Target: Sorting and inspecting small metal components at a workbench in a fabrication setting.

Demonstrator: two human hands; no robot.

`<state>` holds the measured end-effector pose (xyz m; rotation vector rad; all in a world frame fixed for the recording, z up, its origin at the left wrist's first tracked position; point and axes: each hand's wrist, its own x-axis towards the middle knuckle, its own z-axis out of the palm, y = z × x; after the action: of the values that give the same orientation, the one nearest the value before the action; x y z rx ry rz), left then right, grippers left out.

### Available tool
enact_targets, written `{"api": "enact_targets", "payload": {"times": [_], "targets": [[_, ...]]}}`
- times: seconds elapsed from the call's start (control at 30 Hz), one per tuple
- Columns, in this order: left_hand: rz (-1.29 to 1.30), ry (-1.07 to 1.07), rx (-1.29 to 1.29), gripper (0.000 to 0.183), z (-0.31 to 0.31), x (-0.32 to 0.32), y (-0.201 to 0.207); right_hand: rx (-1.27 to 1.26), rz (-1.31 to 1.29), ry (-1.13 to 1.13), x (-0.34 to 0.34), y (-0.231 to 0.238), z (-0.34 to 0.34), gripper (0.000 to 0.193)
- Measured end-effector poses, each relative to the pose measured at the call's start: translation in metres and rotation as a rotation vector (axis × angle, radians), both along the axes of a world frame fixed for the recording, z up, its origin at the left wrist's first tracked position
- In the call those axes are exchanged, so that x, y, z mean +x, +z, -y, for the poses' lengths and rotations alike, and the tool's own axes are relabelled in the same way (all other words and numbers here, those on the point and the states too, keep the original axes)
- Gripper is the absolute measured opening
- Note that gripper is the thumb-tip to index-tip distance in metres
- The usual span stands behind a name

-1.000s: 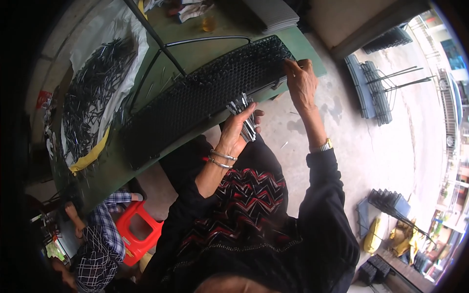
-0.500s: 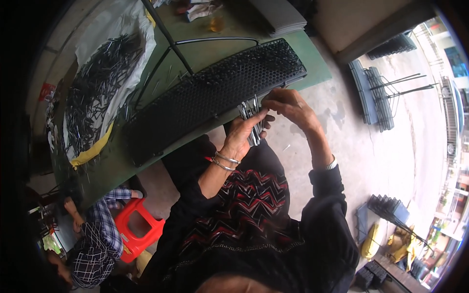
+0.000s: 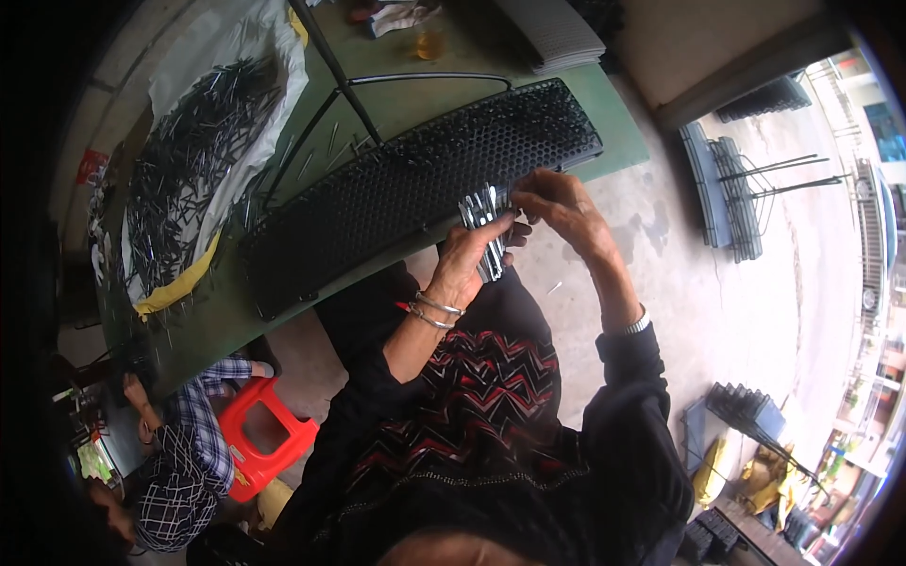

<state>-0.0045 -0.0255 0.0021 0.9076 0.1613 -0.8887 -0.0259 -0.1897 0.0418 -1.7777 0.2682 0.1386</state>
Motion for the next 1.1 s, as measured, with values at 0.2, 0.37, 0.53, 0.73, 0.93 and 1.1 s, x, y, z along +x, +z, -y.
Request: {"api": "enact_targets", "payload": {"times": [0.2,0.37,0.53,0.73,0.93,1.1], "targets": [[0.011,0.022,0.028,0.018,0.000,0.002,0.000,-0.086,0.018,0.006,0.004,0.000,-0.002,0.017],[0.050,0.083,0.083,0.015,0.001,0.000,0.010,-0.129,0.031,0.029,0.007,-0.002,-0.001,0.018],[0.051,0.127,0.118,0.014,0.003,0.000,0.013,-0.151,0.040,0.020,0.009,0.001,-0.005,0.017],[0.083,0.115,0.136,0.014,0.002,0.001,0.009,-0.192,0.049,0.032,0.010,0.001,-0.006,0.016],[0.088,0.099,0.108,0.015,0.001,0.002,0.006,-0.144,0.016,0.077,0.014,0.010,-0.004,0.013],[-0.156,0.118,-0.029,0.014,-0.001,0.004,-0.005,-0.232,0.172,-0.138,0.023,0.011,0.003,0.011]]}}
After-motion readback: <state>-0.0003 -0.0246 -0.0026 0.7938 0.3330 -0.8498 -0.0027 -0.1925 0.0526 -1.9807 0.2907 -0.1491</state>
